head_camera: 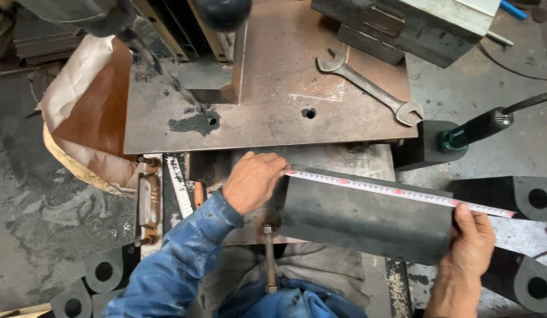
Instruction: Measuring black cylindrical industrial parts with a tape measure and machining them using a power tool and a drill press.
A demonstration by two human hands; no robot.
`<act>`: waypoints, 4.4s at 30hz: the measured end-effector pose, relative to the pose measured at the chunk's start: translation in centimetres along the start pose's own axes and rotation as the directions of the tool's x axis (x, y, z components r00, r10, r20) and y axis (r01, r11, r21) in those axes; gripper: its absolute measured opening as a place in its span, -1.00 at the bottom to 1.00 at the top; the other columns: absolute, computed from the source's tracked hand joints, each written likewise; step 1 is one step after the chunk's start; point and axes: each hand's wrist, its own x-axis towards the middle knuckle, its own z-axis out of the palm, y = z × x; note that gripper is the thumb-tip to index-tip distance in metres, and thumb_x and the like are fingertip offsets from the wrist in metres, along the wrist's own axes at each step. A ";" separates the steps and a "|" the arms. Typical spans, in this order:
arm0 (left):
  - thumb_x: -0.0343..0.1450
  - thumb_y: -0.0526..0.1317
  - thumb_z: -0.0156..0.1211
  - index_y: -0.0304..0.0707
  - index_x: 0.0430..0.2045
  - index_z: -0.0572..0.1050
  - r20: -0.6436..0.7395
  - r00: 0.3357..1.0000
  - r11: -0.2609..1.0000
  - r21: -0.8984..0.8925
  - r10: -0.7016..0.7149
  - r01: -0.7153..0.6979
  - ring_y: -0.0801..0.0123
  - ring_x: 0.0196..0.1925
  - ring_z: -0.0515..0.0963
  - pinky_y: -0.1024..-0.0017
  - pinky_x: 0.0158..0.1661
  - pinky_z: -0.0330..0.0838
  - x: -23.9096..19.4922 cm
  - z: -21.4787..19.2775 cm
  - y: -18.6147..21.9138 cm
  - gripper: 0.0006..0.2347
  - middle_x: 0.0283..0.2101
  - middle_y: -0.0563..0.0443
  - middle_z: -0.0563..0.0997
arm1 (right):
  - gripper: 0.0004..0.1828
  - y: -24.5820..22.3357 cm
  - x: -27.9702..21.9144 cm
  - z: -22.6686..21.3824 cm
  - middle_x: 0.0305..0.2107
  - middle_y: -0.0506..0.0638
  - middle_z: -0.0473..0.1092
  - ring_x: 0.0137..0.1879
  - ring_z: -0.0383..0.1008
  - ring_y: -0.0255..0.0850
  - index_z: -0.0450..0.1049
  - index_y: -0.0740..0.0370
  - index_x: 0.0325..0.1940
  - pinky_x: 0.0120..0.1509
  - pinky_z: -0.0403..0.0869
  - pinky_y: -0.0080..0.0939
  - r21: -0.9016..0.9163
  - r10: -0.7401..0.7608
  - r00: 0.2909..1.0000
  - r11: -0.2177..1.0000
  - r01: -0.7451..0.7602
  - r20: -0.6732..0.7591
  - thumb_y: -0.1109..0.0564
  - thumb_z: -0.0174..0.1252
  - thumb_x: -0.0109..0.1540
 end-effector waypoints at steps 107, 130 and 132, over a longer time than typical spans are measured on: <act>0.38 -0.26 0.17 -0.15 -0.27 0.58 0.066 0.998 0.995 0.096 -0.022 0.016 0.17 -0.18 0.62 0.29 -0.22 0.32 1.5 1.8 -0.2 -0.88 -0.28 0.02 0.65 | -0.79 -1.5 0.6 1.0 -0.37 -0.09 0.50 -0.30 0.42 -0.38 0.54 0.31 -0.12 -0.20 0.38 -0.35 0.152 0.120 0.993 0.982 -0.116 -0.015 0.09 0.22 0.32; 0.32 -0.33 0.26 -0.24 -0.33 0.62 0.005 1.000 0.996 0.089 -0.008 0.008 0.27 -0.40 0.70 0.42 -0.35 0.48 0.4 4.5 -5.1 -0.89 -0.44 -0.03 0.66 | -0.74 1.1 1.2 0.0 -0.25 -0.12 0.51 -0.09 0.43 -0.37 0.57 0.29 -0.04 0.10 0.40 -0.31 0.221 0.023 0.998 0.975 -0.037 0.065 0.07 0.29 0.28; 0.32 -0.33 0.27 -0.23 -0.34 0.63 0.011 1.000 0.997 0.082 -0.011 0.010 0.28 -0.42 0.70 0.42 -0.35 0.49 0.2 4.7 -5.9 -0.89 -0.46 -0.02 0.66 | -0.74 1.0 1.2 0.1 -0.24 -0.12 0.52 -0.09 0.43 -0.37 0.57 0.29 -0.04 0.11 0.40 -0.31 0.222 0.015 0.998 0.975 -0.030 0.067 0.07 0.29 0.28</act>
